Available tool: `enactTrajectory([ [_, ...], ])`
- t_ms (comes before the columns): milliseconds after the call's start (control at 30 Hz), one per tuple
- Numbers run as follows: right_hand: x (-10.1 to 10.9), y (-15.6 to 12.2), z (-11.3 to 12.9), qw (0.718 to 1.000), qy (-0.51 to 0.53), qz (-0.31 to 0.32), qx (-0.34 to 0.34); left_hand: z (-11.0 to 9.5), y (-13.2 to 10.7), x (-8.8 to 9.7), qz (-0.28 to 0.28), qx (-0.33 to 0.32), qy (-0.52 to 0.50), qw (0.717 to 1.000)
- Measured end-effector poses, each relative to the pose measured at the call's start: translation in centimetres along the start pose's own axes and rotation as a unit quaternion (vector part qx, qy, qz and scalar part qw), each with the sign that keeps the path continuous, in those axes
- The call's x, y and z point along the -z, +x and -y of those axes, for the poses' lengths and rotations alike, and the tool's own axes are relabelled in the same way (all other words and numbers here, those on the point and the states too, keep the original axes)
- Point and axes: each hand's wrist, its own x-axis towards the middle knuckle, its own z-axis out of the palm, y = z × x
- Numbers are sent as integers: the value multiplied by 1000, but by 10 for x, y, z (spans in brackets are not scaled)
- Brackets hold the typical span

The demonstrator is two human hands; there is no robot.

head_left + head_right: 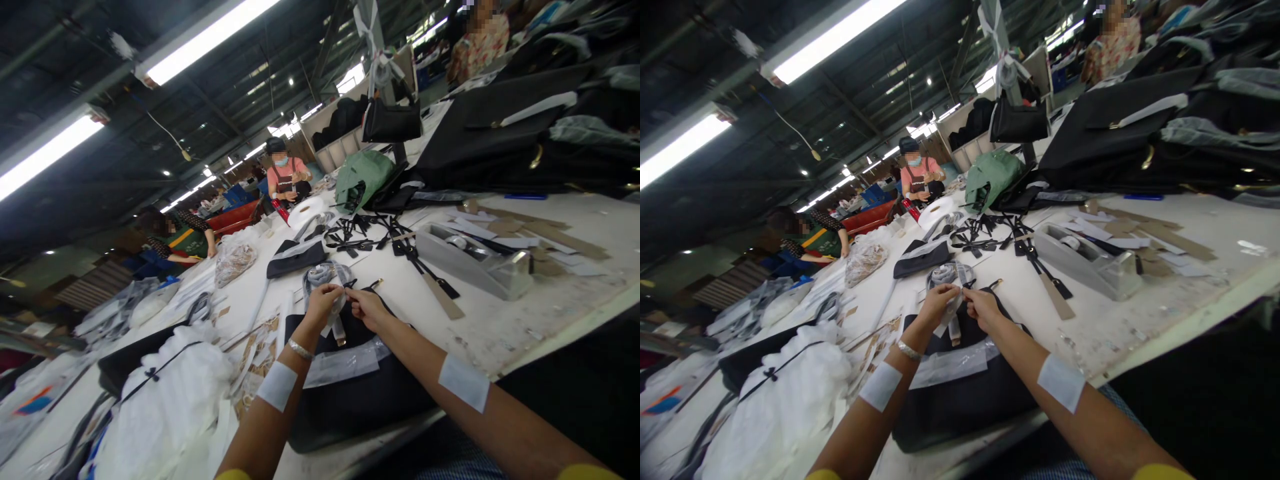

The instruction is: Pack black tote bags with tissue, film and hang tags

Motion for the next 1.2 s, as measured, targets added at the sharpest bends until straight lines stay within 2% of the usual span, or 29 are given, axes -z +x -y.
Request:
enactTrajectory([
  [267, 0, -2, -2, 1000, -4, -9, -1, 2, 18, -14, 10, 7, -2, 1000],
  [533, 0, -4, -2, 999, -32, 4, -4, 5, 29, -10, 10, 26, 8, 1000],
  [767, 1, -5, -7, 994, -67, -55, 62, 7, 33, -9, 25, 6, 16, 1000],
  [933, 1, 1, -14, 987, -143, -31, 63, 9, 29, -2, 38, -7, 30, 999],
  [1033, 1, 3, -16, 980, -176, -30, 88, 12, 29, 0, 32, -9, 42, 999],
  [1200, 1, 2, -14, 979, -176, -27, 97, 19, 33, -8, 7, -35, 57, 998],
])
